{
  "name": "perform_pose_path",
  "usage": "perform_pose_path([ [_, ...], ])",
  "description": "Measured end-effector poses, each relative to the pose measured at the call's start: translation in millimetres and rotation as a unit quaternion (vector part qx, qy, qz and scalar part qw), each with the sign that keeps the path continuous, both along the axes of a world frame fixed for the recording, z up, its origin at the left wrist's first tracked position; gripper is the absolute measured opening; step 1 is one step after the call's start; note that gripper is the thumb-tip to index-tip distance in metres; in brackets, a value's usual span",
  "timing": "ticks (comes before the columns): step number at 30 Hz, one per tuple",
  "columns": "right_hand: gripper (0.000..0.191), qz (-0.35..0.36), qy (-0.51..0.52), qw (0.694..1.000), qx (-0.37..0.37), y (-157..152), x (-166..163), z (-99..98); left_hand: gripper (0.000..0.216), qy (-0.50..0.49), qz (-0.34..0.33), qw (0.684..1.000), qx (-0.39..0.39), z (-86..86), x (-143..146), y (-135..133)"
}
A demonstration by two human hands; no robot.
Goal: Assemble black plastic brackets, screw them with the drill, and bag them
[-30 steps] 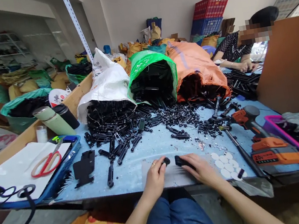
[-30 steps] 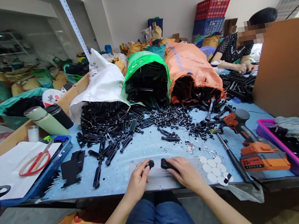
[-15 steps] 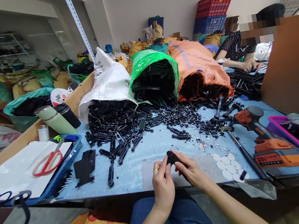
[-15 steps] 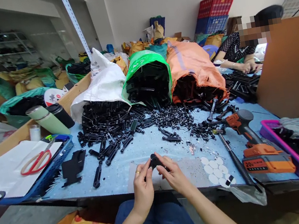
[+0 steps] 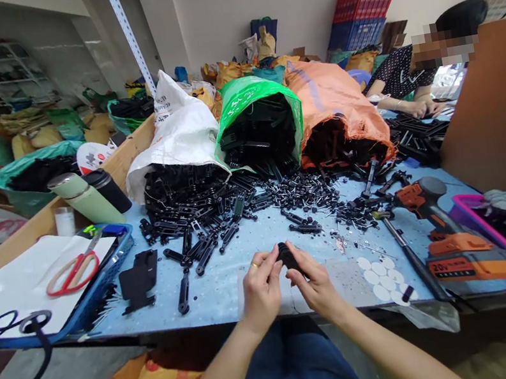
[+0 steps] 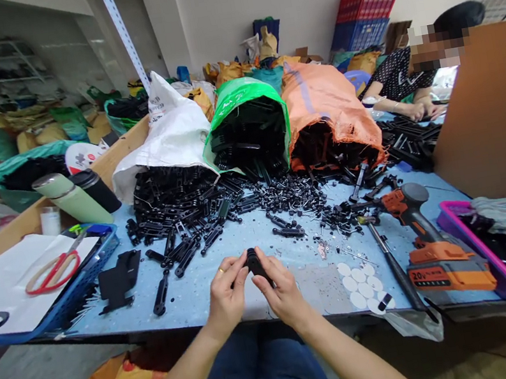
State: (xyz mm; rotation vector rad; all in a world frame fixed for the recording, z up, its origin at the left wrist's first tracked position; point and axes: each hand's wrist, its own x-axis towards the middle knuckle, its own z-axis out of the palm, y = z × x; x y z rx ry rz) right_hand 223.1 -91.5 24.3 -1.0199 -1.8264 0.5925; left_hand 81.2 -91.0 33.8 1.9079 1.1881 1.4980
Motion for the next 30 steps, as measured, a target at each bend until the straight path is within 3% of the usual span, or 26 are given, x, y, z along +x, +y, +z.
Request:
perform_pose_path([
  [2,0.050,0.008,-0.010,1.000,0.014,-2,-5,1.8,0.033,0.021,-0.029,0.999,0.008,2.0,-3,2],
  [6,0.050,-0.042,0.011,0.998,0.043,-5,-17,5.2,0.033,-0.061,0.088,0.994,0.033,3.5,5,-4],
  [8,0.050,-0.045,0.014,0.997,0.055,-5,-22,6.4,0.033,-0.078,0.109,0.990,0.036,5.3,10,-6],
  [21,0.054,-0.065,0.024,0.991,0.111,10,-32,6.3,0.029,-0.045,-0.055,0.995,0.065,22.7,-16,27],
  [27,0.053,-0.092,0.065,0.989,0.096,15,-36,1.9,0.030,-0.063,-0.039,0.996,0.054,19.0,-13,36],
  [30,0.055,-0.081,0.079,0.989,0.095,16,-35,2.8,0.029,-0.047,-0.085,0.994,0.053,24.5,-15,41],
])
